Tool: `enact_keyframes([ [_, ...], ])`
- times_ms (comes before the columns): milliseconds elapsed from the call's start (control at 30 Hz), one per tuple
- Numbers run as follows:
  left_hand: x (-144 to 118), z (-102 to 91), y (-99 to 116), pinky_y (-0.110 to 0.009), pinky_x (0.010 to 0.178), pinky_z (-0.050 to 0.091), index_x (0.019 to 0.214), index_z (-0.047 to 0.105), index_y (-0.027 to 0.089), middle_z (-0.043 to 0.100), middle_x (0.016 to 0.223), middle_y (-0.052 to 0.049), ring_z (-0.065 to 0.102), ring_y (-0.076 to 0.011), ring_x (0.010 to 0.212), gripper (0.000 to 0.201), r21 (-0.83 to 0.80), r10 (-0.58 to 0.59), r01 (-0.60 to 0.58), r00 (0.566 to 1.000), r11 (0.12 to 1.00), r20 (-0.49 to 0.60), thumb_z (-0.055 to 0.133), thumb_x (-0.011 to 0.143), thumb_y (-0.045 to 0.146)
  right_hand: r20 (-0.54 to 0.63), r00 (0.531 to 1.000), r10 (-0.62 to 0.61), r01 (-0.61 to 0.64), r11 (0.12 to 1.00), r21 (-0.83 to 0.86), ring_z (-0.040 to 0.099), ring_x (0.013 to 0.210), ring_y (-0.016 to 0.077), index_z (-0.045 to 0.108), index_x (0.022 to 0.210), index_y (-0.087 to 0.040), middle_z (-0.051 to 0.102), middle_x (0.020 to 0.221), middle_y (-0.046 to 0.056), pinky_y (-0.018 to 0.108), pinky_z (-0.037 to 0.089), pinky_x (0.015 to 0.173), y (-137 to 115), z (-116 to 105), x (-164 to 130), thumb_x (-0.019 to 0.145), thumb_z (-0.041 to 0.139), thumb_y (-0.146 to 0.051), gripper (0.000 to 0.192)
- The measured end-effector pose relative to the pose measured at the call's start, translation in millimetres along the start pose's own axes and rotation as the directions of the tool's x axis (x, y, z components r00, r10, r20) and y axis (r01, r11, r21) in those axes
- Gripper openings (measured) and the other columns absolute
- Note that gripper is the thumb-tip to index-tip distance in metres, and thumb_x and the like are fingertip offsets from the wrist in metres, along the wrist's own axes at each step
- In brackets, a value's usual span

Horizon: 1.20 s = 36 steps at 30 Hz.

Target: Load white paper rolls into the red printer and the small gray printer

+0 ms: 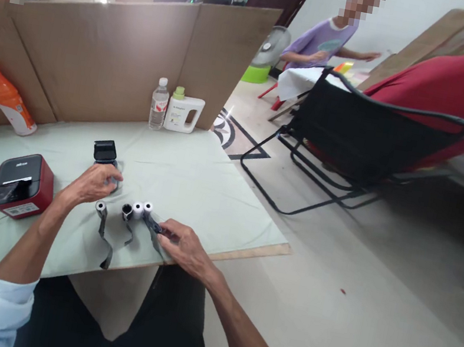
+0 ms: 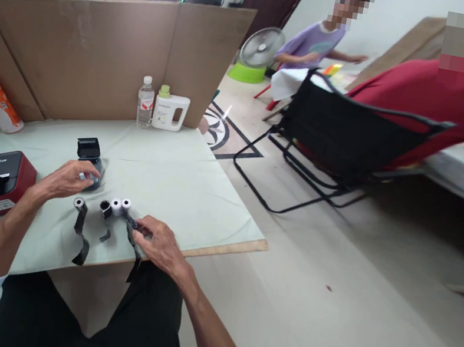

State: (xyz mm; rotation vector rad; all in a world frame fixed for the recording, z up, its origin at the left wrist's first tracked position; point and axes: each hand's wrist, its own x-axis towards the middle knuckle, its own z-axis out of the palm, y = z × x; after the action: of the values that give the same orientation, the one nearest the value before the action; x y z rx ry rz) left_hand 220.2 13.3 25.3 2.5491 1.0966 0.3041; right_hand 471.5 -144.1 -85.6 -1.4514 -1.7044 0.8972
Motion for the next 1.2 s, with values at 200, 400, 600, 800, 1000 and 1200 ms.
enact_keyframes([
  [200,-15,38.2,18,-0.034,0.094,0.053,0.117,0.07,0.02,0.074,0.118,-0.009,0.068,-0.0261,0.109,0.042,0.046,0.043,-0.053,0.978,0.998,0.205,0.066,0.076,0.016,-0.067,0.997,0.039,-0.038,0.999,0.007,0.065,0.081,0.018,0.073,0.103,-0.019,0.074,0.094,0.006,0.03,0.05,0.076,0,-2,2,0.09,0.062,-0.036,0.024],
  [400,-21,55.4,18,-0.033,0.085,0.052,0.1,0.065,0.024,0.075,0.1,-0.006,0.07,-0.0252,0.095,0.025,0.031,0.058,-0.06,0.996,0.998,0.064,0.062,0.076,0.016,-0.188,0.982,0.02,-0.013,0.999,0.04,0.064,0.073,0.0146,0.072,0.098,-0.018,0.073,0.09,0.004,0.027,0.05,0.071,-6,0,14,0.086,0.068,-0.031,0.018],
  [600,-23,63.3,-4,-0.033,0.082,0.054,0.095,0.067,0.026,0.076,0.095,-0.003,0.072,-0.0242,0.09,0.024,-0.047,0.12,-0.121,0.993,0.992,-0.021,0.057,0.075,0.017,-0.247,0.969,0.014,-0.004,0.999,0.041,0.064,0.073,0.0136,0.072,0.097,-0.019,0.071,0.087,0.001,0.024,0.049,0.068,-11,0,31,0.083,0.074,-0.026,0.015],
  [800,-21,43.0,-3,-0.028,0.072,0.056,0.102,0.076,0.026,0.077,0.097,-0.005,0.072,-0.0211,0.082,0.028,-0.123,0.215,-0.225,0.972,0.967,-0.091,0.055,0.083,0.023,-0.272,0.959,-0.076,0.099,0.992,0.074,0.064,0.076,0.0137,0.071,0.098,-0.019,0.07,0.095,0.003,0.025,0.05,0.069,-24,-1,42,0.087,0.073,-0.028,0.015],
  [1000,-2,12.5,-2,-0.028,0.067,0.059,0.096,0.076,0.024,0.077,0.098,-0.006,0.073,-0.0215,0.082,0.025,-0.203,0.151,-0.232,0.925,0.951,-0.349,0.058,0.079,0.028,-0.171,0.985,0.02,0.04,0.94,0.338,0.069,0.093,0.017,0.062,0.127,-0.02,0.071,0.114,0.007,0.028,0.053,0.079,-48,2,75,0.088,0.075,-0.036,0.044],
  [1200,11,1.0,0,-0.029,0.07,0.06,0.096,0.072,0.021,0.076,0.096,-0.006,0.07,-0.018,0.071,0.026,-0.231,0.063,-0.204,0.863,0.952,-0.501,0.058,0.076,0.03,0.173,0.983,0.065,-0.176,0.614,0.77,0.07,0.063,0.0158,0.059,0.128,-0.015,0.072,0.081,0.001,0.025,0.052,0.059,-66,21,107,0.071,0.088,-0.056,0.076],
])
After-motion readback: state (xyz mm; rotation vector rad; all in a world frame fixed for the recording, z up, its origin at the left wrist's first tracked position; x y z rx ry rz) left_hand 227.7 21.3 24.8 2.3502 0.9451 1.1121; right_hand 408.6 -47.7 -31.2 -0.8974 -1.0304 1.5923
